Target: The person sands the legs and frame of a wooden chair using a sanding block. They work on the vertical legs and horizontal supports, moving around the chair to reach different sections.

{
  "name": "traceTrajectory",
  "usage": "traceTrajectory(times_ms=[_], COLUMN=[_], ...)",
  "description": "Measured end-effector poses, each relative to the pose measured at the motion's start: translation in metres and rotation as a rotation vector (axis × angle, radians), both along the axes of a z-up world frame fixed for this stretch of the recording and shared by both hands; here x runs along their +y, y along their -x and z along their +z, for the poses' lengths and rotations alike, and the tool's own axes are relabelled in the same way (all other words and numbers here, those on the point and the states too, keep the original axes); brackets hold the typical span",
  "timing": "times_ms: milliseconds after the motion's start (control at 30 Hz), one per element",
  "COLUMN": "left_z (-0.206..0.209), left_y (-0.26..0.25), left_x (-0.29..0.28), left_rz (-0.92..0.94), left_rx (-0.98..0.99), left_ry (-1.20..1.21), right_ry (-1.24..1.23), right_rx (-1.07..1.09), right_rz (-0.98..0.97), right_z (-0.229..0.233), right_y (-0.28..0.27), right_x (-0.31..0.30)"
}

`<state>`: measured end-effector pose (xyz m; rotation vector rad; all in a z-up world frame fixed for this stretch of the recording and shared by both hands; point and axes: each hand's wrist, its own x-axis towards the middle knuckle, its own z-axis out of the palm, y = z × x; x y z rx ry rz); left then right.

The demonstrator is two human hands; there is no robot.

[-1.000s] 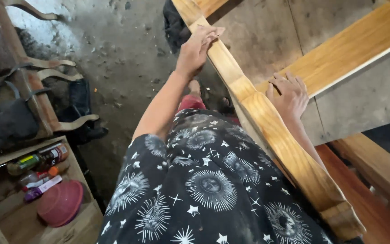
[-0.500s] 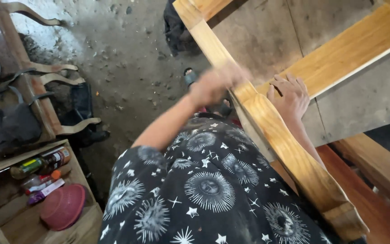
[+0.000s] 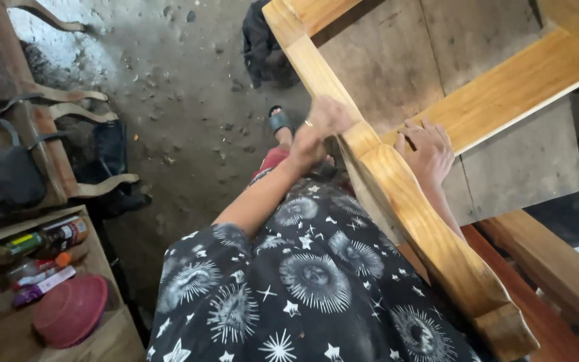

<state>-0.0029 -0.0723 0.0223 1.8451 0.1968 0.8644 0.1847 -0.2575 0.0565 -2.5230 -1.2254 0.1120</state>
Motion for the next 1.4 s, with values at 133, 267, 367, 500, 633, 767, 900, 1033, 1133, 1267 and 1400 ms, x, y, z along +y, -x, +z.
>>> traceTrajectory(times_ms=[133,267,367,500,633,767,900,1033,1133,1267,1400], left_z=[-0.011,0.021,-0.002,-0.075,0.016,-0.021,0.028,-0.041,-0.027,-0.019,0.034], left_y=[-0.038,-0.023,-0.018,-0.06,-0.02,-0.014,-0.049,-0.015,0.001,-0.011,-0.02], left_x=[0.011,-0.039,-0.017,0.068,0.006,0.047,0.04,-0.01,0.03,0.107,0.087], left_rz=[0.653,0.55,0.482,0.814,0.652,0.546,0.738,0.096,-0.153,0.112,-0.029], left_rx=[0.127,0.231,0.13,0.361,0.302,0.273,0.445,0.184,0.072,0.405,0.603], left_ry=[0.263,0.421,0.207,0.319,0.304,-0.042,0.307,-0.007,-0.134,-0.113,-0.262], right_ry=[-0.003,-0.195,-0.278,-0.314,-0.322,-0.284,-0.288,-0.258,-0.208,-0.174,-0.082], right_rx=[-0.035,-0.213,-0.263,-0.271,-0.229,-0.239,-0.236,-0.203,-0.243,-0.128,-0.011], right_rz=[-0.001,0.129,0.161,0.175,0.213,0.17,0.17,0.118,0.119,0.078,0.023], right_z=[-0.002,-0.03,-0.051,-0.054,-0.051,-0.055,-0.044,-0.038,-0.039,-0.021,-0.003], right_y=[0.003,-0.014,-0.019,-0.019,-0.02,-0.02,-0.018,-0.014,-0.013,-0.002,0.006], right_x=[-0.004,-0.008,-0.018,-0.016,-0.015,-0.018,-0.013,-0.009,-0.011,-0.004,-0.002])
